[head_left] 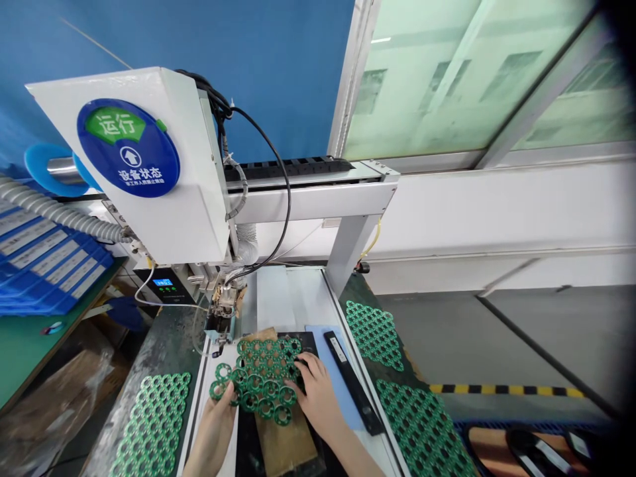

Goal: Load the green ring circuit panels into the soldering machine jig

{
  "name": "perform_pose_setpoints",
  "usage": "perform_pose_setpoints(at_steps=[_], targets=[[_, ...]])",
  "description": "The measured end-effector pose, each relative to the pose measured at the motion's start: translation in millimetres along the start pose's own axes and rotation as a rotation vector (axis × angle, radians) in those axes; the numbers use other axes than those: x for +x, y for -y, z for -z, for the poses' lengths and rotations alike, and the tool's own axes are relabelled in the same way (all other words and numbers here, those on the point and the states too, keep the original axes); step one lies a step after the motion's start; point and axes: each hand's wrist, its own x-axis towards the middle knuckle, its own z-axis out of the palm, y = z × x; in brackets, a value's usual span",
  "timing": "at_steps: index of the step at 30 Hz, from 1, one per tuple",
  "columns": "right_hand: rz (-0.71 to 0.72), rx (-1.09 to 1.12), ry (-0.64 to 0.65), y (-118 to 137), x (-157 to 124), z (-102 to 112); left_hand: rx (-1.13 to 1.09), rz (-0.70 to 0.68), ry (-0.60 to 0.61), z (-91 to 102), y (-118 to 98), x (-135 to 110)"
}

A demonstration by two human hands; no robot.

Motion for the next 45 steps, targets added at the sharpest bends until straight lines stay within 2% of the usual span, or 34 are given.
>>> perform_pose_setpoints(at_steps=[8, 12, 17, 20, 23, 28, 45], targets=[[-0.108, 0.082, -0.042, 11, -1, -2, 0.005, -0.019, -0.068, -0.7, -10, -3], [-0.14, 0.101, -0.037, 13, 4, 1, 0.032, -0.015, -0.104, 1.0, -7, -8], [-0.171, 0.121, 0.007, -3, 41, 9, 0.03, -0.019, -0.058, 10.7, -1, -4], [-0.14, 0.126, 0.087, -12, 66, 14, 0.03, -0.026, -0.055, 13.3, -2, 0], [-0.097, 0.117, 0.184, -13, 79, 18, 0.029, -0.018, -0.047, 11.6, -3, 0], [-0.093, 0.048, 0.256, -8, 81, 19, -0.017, -0.02, -0.033, 8.5, -3, -6], [-0.118, -0.133, 0.243, 1, 81, 14, -0.018, -0.028, -0.032, 12.6, -1, -6]])
